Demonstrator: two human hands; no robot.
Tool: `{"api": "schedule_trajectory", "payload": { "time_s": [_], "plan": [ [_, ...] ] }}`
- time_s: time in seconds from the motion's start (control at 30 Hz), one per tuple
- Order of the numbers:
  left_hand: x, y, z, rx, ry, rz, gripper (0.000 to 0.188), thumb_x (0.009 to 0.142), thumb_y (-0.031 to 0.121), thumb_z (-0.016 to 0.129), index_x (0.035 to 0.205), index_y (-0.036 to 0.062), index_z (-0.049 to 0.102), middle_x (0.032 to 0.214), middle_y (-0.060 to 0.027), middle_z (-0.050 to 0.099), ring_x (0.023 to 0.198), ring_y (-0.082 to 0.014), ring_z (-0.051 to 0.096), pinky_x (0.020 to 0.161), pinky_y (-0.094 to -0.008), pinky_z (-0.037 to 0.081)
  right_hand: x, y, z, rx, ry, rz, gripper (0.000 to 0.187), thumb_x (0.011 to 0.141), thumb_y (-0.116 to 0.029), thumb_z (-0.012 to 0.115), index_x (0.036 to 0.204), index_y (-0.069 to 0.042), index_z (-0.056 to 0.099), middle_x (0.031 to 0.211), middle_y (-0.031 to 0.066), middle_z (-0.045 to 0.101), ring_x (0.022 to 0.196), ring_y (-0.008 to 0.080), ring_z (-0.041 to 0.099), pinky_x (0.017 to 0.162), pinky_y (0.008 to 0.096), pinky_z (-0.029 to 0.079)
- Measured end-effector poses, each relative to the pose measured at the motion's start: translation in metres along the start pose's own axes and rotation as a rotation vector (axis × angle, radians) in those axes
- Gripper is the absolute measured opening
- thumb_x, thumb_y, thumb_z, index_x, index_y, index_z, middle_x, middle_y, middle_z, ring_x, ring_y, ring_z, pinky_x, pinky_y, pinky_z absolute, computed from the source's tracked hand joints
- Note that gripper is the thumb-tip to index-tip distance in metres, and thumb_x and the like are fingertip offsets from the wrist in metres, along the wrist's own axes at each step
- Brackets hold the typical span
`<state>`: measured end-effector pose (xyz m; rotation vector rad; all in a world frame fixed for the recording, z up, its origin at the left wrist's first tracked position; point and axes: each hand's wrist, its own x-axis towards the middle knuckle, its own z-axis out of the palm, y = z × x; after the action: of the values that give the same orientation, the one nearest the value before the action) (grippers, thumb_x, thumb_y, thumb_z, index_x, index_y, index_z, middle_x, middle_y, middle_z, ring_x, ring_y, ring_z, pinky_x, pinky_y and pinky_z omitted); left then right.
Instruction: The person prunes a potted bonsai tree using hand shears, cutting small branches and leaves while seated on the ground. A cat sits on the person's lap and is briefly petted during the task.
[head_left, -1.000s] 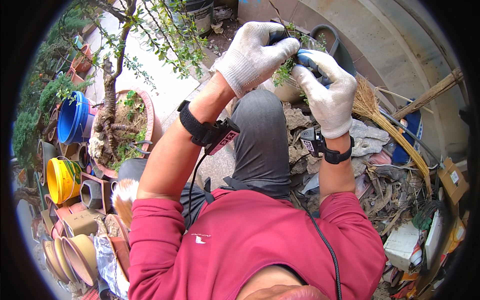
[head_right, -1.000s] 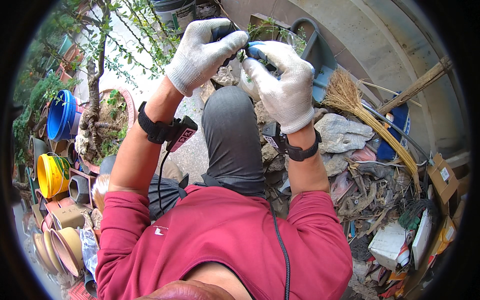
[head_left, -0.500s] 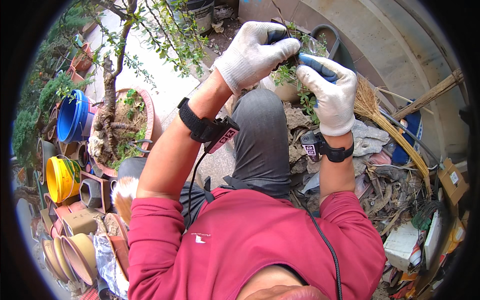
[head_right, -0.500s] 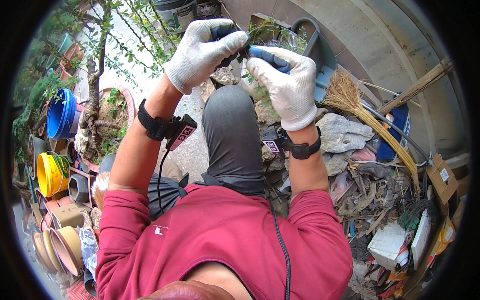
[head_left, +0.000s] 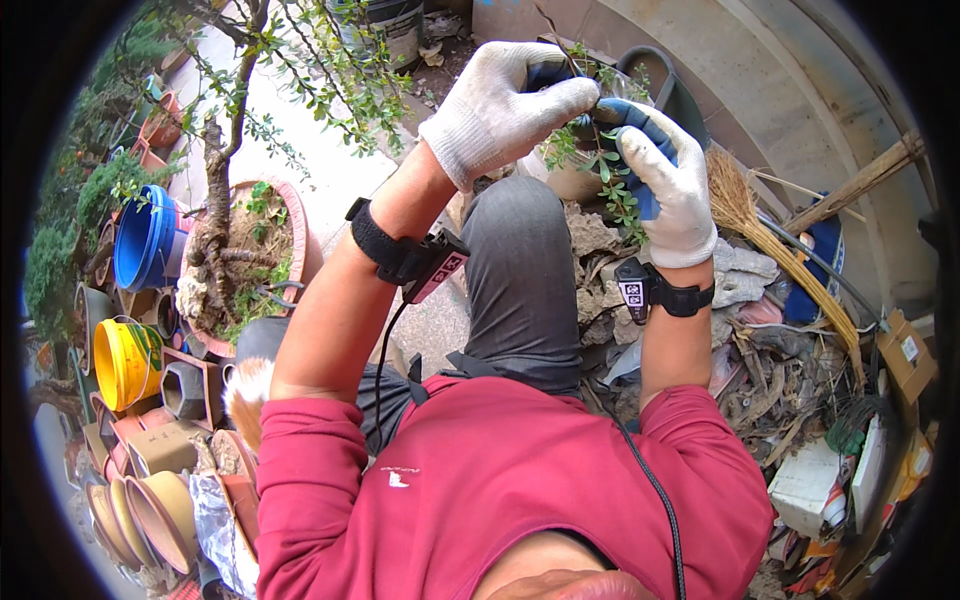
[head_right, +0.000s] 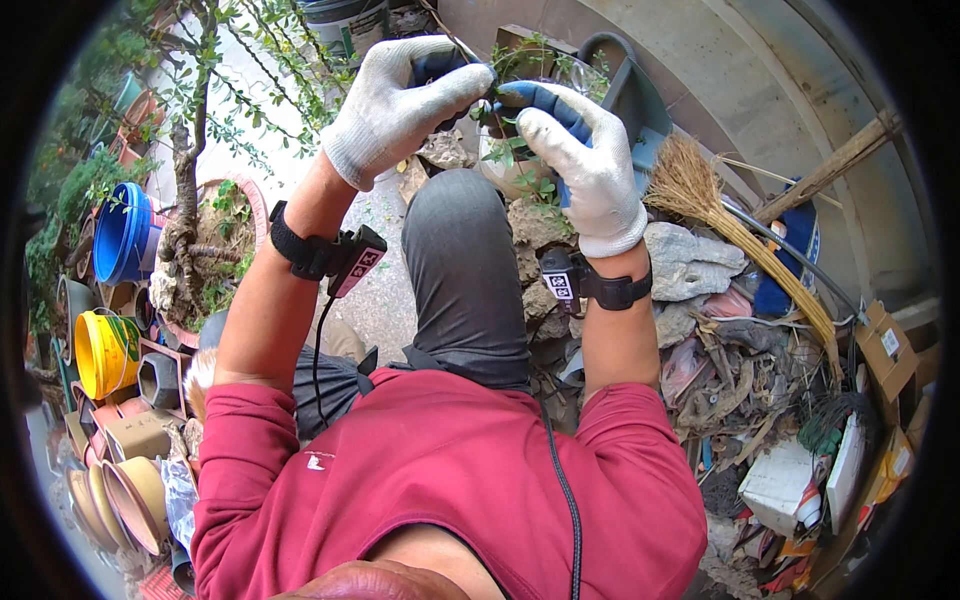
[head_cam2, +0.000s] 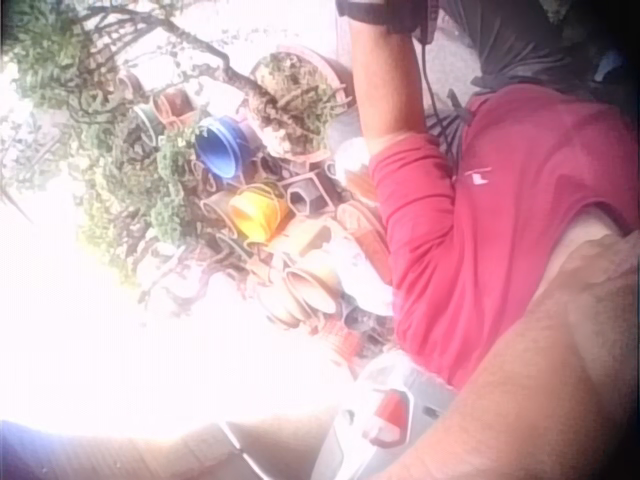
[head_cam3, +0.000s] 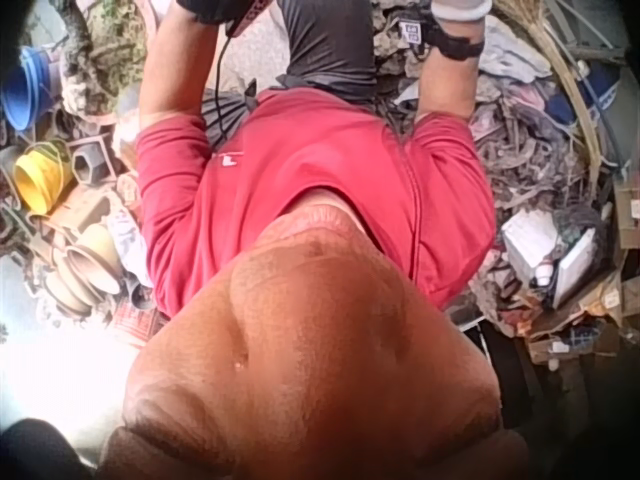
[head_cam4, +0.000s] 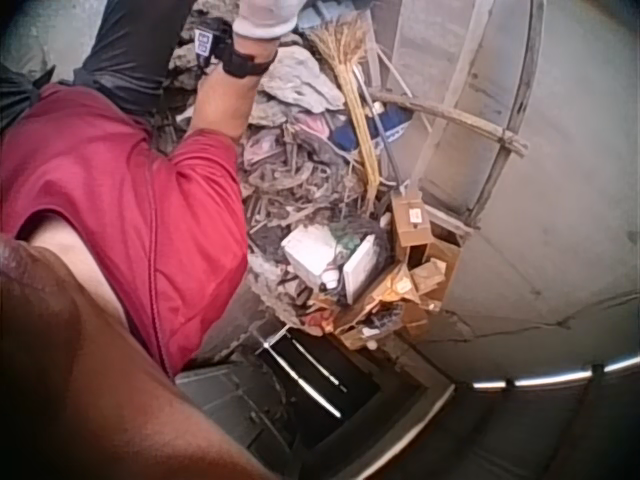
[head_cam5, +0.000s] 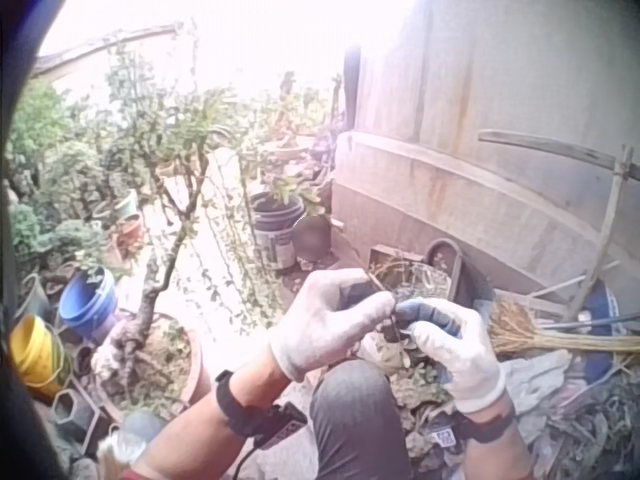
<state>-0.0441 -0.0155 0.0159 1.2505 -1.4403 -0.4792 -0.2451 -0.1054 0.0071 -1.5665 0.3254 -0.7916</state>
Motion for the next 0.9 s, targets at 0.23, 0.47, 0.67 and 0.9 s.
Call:
{"api": "schedule_trajectory", "payload": {
  "time_s": [0.23,0.47,0.67,0.9],
  "plan": [
    [-0.001,0.002,0.002,-0.016,0.013,-0.012,0.028,0.096,0.028,0.072,0.094,0.0000,0.073,0.072,0.0004,0.065,0.067,-0.0049,0.058,0.060,-0.0246,0.048,-0.007,-0.008,-0.002,-0.107,0.009,0.041,0.033,0.094,-0.009,0.070,0.125,0.004,0.068,0.109,0.0071,0.073,0.097,0.0119,0.068,0.087,0.0270,0.056],
    [-0.001,0.003,0.002,0.035,0.005,-0.019,0.028,0.096,0.027,0.072,0.093,-0.0005,0.072,0.072,0.0005,0.065,0.067,-0.0048,0.058,0.059,-0.0251,0.048,-0.006,-0.032,-0.004,-0.532,0.035,-0.112,0.027,0.091,-0.011,0.076,0.114,0.001,0.074,0.103,0.0085,0.076,0.092,0.0118,0.070,0.082,0.0277,0.056],
    [0.000,0.005,0.003,0.003,0.007,0.009,0.028,0.096,0.027,0.071,0.093,-0.0006,0.073,0.071,0.0002,0.064,0.066,-0.0051,0.056,0.059,-0.0257,0.047,0.005,-0.032,0.004,-0.815,-0.058,-0.298,0.026,0.086,-0.012,0.079,0.108,0.002,0.075,0.098,0.0159,0.076,0.086,0.0245,0.075,0.078,0.0335,0.057],
    [-0.001,0.004,0.002,0.011,-0.002,0.006,0.028,0.096,0.027,0.071,0.095,-0.0006,0.073,0.070,0.0001,0.062,0.066,-0.0058,0.055,0.058,-0.0264,0.047,0.009,-0.033,0.003,-0.871,-0.122,-0.334,0.022,0.088,-0.011,0.075,0.106,0.001,0.074,0.095,0.0171,0.074,0.085,0.0292,0.074,0.076,0.0354,0.057]
  ]
}}
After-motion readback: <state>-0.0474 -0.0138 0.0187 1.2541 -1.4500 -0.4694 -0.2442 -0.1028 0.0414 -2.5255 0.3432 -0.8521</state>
